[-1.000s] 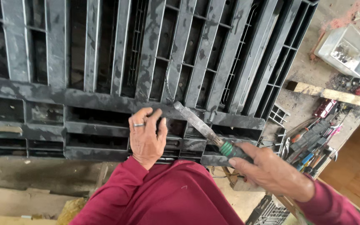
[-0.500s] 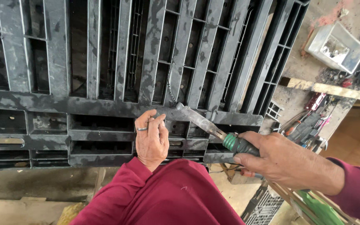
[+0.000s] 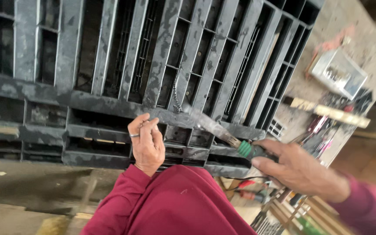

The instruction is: The person moves a stack of black plastic crates and positions one upright. They then use a chisel to pry and scrape at the joints and edges of the crate, working along the frame to separate or adjust the plastic components.

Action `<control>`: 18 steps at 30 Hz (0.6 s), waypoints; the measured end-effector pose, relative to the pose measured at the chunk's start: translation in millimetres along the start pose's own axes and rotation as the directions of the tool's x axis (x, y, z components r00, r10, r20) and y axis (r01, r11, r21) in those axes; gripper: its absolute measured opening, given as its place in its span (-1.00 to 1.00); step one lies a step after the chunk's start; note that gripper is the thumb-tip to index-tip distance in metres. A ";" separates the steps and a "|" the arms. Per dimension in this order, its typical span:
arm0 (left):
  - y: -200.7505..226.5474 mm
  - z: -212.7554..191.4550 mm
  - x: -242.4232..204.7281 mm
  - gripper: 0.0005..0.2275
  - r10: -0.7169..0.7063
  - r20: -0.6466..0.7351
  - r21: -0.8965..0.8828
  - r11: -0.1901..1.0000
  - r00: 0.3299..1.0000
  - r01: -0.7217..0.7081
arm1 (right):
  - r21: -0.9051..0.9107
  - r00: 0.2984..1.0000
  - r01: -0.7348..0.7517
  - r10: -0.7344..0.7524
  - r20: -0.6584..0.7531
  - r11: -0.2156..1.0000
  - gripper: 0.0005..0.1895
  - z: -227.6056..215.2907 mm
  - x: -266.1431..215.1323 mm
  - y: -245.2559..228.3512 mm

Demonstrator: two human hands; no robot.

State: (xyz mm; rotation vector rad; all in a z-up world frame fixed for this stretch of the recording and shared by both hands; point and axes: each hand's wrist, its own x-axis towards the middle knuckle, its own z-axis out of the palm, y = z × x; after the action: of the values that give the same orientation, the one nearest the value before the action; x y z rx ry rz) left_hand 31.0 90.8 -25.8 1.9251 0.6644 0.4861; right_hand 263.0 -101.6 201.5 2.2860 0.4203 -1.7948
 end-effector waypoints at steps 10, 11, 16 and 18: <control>17.8 1.6 5.8 -0.80 0.126 -0.040 0.211 0.971 0.991 -0.115 | 0.775 0.748 0.630 -0.308 -0.588 0.053 -0.47 135.8 -4.3 -17.1; 20.5 2.0 6.4 -0.80 0.127 -0.024 0.239 0.964 0.992 -0.118 | 0.850 0.812 0.524 -0.333 -0.479 0.053 -0.46 136.0 0.5 -16.4; 27.3 5.2 3.5 -0.81 0.121 -0.004 0.280 0.953 0.993 -0.115 | 0.801 0.921 0.389 -0.180 -0.345 0.455 -0.61 161.9 42.5 4.6; 26.9 7.7 1.4 -0.81 0.131 -0.020 0.290 0.950 0.991 -0.120 | 0.560 0.862 0.452 -0.179 -0.474 0.694 -0.65 172.4 53.4 18.9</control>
State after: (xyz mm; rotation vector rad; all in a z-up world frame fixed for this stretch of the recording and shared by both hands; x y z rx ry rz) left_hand 43.0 77.0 -4.5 2.2486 0.6691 0.5299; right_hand 123.9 -171.4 108.0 3.2857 0.2852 -1.8431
